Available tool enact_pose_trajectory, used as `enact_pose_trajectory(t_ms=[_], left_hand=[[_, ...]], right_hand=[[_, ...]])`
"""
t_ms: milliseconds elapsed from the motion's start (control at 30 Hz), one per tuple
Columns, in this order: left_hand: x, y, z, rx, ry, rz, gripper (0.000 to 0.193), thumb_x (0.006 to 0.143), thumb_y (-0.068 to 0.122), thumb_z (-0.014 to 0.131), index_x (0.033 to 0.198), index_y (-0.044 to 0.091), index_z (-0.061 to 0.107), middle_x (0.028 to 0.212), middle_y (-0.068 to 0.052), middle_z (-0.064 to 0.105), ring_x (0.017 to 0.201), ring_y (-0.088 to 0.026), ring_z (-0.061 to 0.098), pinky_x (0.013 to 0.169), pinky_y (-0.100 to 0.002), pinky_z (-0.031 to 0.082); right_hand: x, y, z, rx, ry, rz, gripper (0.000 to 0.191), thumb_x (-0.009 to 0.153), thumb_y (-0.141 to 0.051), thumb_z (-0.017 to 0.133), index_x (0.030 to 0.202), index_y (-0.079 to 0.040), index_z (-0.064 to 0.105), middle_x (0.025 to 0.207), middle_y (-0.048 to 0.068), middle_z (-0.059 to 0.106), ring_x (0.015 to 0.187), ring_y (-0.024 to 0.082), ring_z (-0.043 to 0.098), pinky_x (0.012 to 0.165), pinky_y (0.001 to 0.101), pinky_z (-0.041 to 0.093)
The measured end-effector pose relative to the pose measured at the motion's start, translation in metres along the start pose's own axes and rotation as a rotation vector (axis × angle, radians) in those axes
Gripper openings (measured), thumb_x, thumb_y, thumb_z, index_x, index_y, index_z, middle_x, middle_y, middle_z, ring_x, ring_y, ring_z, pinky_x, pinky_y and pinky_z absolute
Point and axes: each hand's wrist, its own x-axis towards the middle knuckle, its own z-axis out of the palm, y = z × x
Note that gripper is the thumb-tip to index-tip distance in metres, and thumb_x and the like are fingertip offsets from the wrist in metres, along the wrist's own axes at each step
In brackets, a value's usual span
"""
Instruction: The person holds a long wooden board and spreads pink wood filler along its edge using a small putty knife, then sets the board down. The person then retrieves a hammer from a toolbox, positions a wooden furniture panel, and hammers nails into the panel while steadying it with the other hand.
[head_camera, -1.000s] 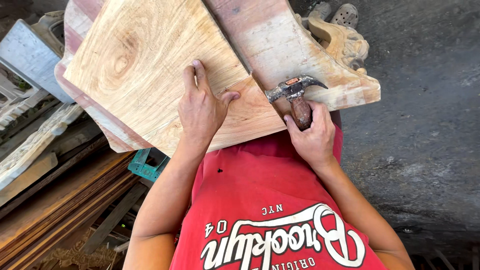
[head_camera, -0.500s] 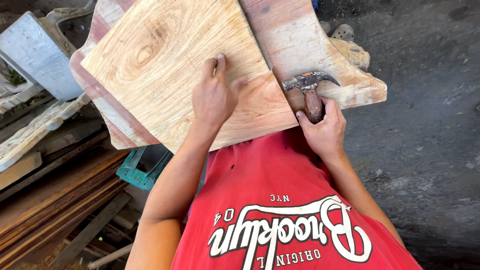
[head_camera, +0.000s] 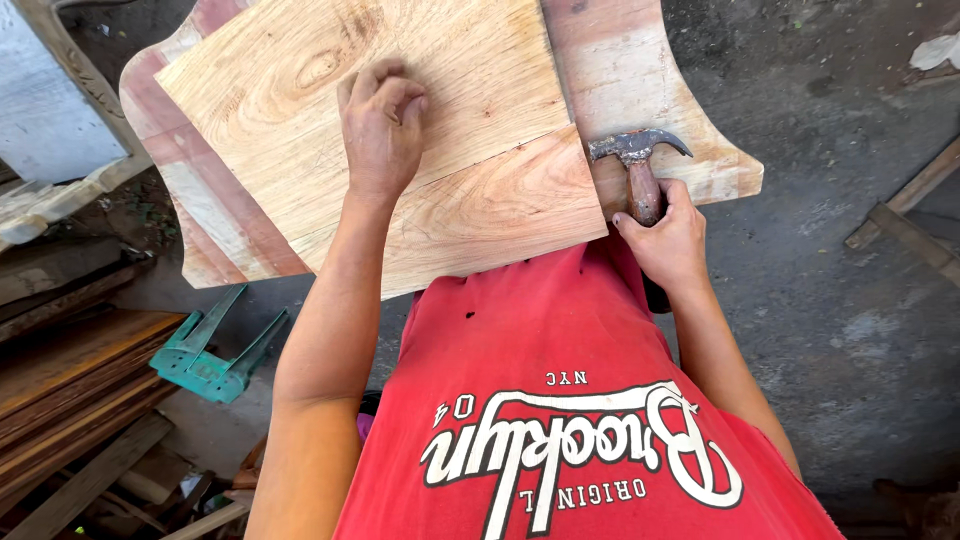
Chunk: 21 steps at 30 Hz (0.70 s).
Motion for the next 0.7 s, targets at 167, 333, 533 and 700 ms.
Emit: enact_pose_trajectory(t_ms=[167, 333, 533, 700], left_hand=[[0.001, 0.01, 0.002, -0.384, -0.13, -0.324, 0.005, 0.096, 0.002, 0.073, 0.1, 0.004, 0.076, 0.094, -0.008, 0.074, 0.079, -0.013, 0.07, 0.07, -0.028, 0.056], [0.011, 0.046, 0.055, -0.714, -0.304, -0.454, 0.009, 0.094, 0.003, 0.071, 0.103, 0.003, 0.072, 0.089, -0.005, 0.076, 0.076, -0.009, 0.068, 0.068, -0.024, 0.057], [0.032, 0.084, 0.099, -0.711, -0.498, -0.261, 0.005, 0.093, -0.003, 0.069, 0.096, 0.0, 0.066, 0.083, -0.007, 0.076, 0.076, -0.014, 0.072, 0.071, -0.028, 0.058], [0.044, 0.088, 0.092, -0.481, -0.587, -0.131, 0.005, 0.092, 0.0, 0.07, 0.094, 0.001, 0.065, 0.082, -0.011, 0.075, 0.075, -0.021, 0.076, 0.067, -0.033, 0.058]], right_hand=[[0.01, -0.013, -0.028, -0.141, -0.234, 0.004, 0.06, 0.077, -0.027, 0.087, 0.123, 0.0, 0.06, 0.102, 0.026, 0.072, 0.097, 0.041, 0.071, 0.083, 0.0474, 0.054], [0.019, -0.016, -0.058, 0.009, -0.467, -0.024, 0.089, 0.067, -0.021, 0.084, 0.145, 0.0, 0.046, 0.122, 0.026, 0.067, 0.114, 0.037, 0.067, 0.094, 0.0436, 0.051], [0.022, -0.003, -0.094, 0.088, -0.453, -0.18, 0.095, 0.071, -0.015, 0.084, 0.155, -0.003, 0.041, 0.139, 0.025, 0.063, 0.131, 0.036, 0.061, 0.105, 0.0413, 0.047], [0.037, 0.002, -0.115, 0.168, -0.481, -0.096, 0.099, 0.073, -0.016, 0.077, 0.16, -0.01, 0.031, 0.128, 0.025, 0.067, 0.114, 0.041, 0.069, 0.095, 0.0434, 0.053]])
